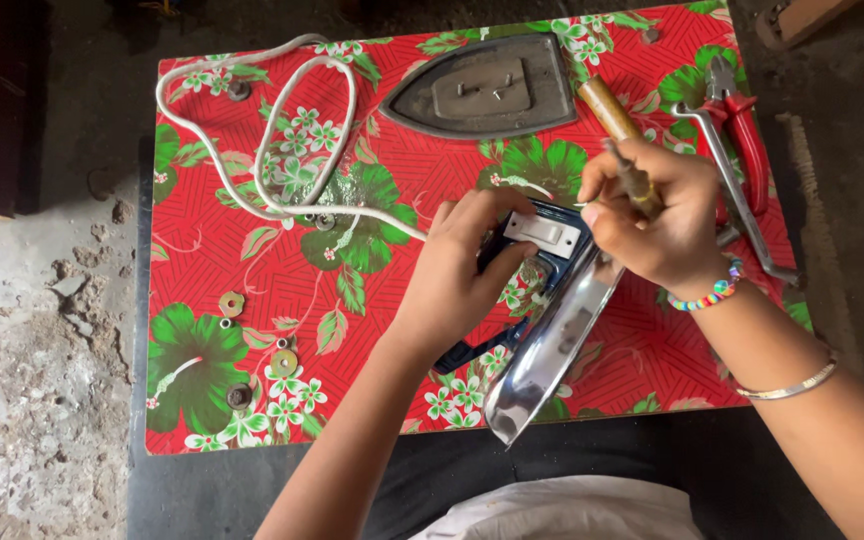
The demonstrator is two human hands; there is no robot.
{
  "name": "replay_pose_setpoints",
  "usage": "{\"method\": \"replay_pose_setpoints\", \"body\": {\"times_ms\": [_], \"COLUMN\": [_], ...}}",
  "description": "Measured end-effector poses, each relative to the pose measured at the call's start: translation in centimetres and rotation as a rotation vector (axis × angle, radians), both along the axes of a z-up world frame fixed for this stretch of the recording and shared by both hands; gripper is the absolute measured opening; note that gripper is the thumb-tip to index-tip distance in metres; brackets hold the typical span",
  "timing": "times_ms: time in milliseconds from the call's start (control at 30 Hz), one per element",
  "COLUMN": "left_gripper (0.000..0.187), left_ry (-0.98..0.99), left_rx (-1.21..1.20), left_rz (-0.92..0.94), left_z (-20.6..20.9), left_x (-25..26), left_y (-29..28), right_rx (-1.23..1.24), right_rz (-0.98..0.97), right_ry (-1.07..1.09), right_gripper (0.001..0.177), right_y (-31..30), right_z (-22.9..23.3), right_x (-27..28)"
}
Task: The person repairs an electric iron by hand, using a screwdriver to remove and replace screws on the internal handle and body components.
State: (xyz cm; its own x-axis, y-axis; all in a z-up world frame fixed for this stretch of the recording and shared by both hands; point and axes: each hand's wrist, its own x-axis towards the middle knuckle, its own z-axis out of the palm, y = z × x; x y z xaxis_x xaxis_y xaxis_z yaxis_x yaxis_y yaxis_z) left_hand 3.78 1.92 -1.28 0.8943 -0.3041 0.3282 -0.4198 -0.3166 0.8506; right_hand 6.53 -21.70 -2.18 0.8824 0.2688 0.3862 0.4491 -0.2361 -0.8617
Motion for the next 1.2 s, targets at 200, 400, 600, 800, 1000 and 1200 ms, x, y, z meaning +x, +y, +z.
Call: {"method": "replay_pose_setpoints", "body": {"times_ms": [200,400,600,800,1000,1200], "left_gripper": [0.024,0.046,0.053,0.044,0.032,0.036], "left_ry": [-0.173,0.093,0.336,-0.247,-0.203,-0.208], "left_rx": [0.055,-0.235,-0.495,0.290,0.383,0.109], "left_rz": [-0.078,-0.023,-0.089,-0.085,-0.207,-0.251], "left_z": [0.6,1.2,1.0,1.8,2.6,2.1], "left_x": [-0.3,-0.8,0.1,1.1,2.1,2.1], "left_y": [-0.2,-1.7,-1.6,-1.4,-0.1,0.3], "right_rx": [0.027,0.034,0.061,-0.048,-0.022,-0.041], "right_rz": [-0.012,-0.046,-0.024,-0.041,-0.017,-0.008], "right_ry": [-0.038,-0.002,0.044,0.018,0.031,0.006], "right_gripper": [0.011,0.010,0.011,0.011,0.011,0.011], "right_y": [-0.8,-1.5,-1.4,-0.8,-0.9,-1.6], "right_z": [0.1,-0.2,0.1,0.4,0.5,0.3], "right_x": [-0.2,-0.6,-0.9,-0.7,-0.7,-0.7]}}
